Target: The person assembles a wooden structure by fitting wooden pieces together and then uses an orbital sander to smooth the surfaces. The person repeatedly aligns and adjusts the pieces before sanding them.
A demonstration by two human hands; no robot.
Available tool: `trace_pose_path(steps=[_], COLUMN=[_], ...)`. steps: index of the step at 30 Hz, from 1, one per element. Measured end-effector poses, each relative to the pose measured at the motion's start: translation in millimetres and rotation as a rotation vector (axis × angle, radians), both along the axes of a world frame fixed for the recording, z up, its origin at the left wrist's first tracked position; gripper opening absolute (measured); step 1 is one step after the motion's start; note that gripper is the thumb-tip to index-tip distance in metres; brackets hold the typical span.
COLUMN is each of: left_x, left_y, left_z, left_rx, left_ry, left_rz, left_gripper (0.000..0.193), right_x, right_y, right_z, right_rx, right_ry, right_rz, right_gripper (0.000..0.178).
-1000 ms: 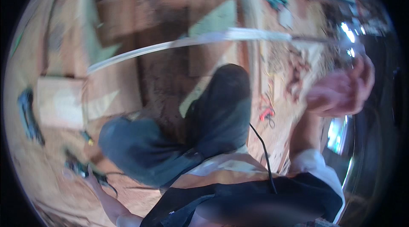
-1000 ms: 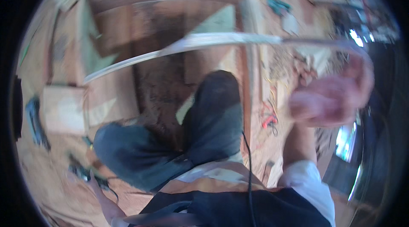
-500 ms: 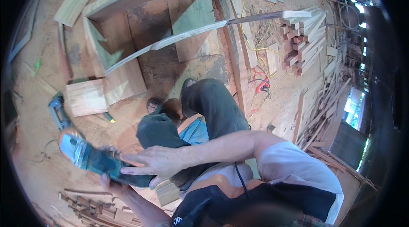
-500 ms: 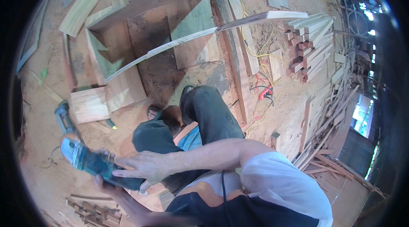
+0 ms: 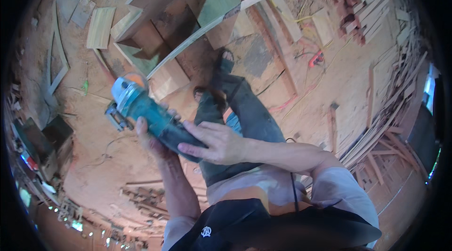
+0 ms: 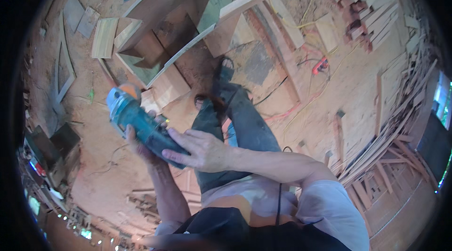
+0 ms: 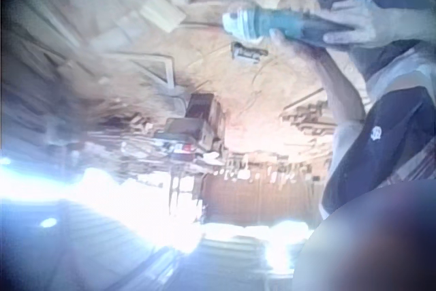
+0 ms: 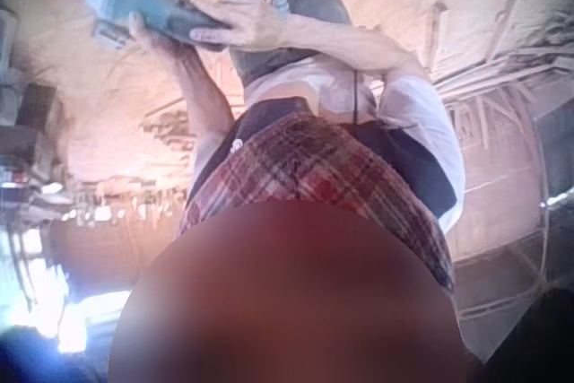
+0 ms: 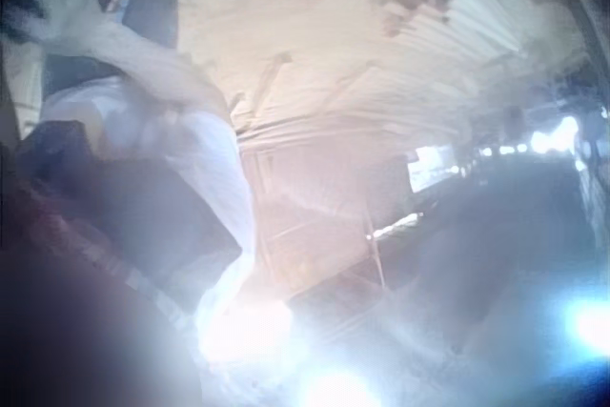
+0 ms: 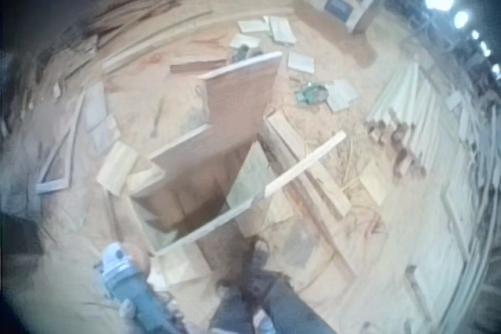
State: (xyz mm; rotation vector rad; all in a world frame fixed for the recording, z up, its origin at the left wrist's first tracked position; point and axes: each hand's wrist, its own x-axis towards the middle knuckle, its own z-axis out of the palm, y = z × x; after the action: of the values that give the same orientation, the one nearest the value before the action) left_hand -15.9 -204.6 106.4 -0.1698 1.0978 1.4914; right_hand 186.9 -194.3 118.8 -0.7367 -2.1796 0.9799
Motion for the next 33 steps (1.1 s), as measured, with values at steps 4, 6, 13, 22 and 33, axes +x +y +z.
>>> trace_pose_path(steps=[4, 6, 13, 22, 33], left_x=[17.3, 23.1, 20.8, -13.8, -14.7], left_y=[44.1, 68.5, 122.8, 121.7, 142.2], left_z=[5.8, 10.2, 8.9, 2.4, -24.3], left_rx=[-0.047, -0.005, 0.023, 0.255, -0.14], left_ry=[0.032, -0.013, -0.147, -0.405, 0.372], left_rz=[-0.112, -0.142, -0.238, -0.396, -0.553], left_gripper=[0.069, 0.071, 0.072, 0.073, 0.08], right_x=[17.4, 22.6, 19.9, -41.6, 30.1], right_y=[28.3, 43.4, 78.0, 51.5, 193.2], right_z=[19.1, 30.4, 42.7, 56.4, 35.9], right_rx=[-0.013, -0.05, 0.006, -0.916, 0.108], right_ry=[-0.032, -0.057, -0.208, -0.088, -0.346], right_rz=[-0.126, -0.177, -0.205, -0.411, -0.743], right_gripper=[0.06, 0.057, 0.054, 0.119, 0.047])
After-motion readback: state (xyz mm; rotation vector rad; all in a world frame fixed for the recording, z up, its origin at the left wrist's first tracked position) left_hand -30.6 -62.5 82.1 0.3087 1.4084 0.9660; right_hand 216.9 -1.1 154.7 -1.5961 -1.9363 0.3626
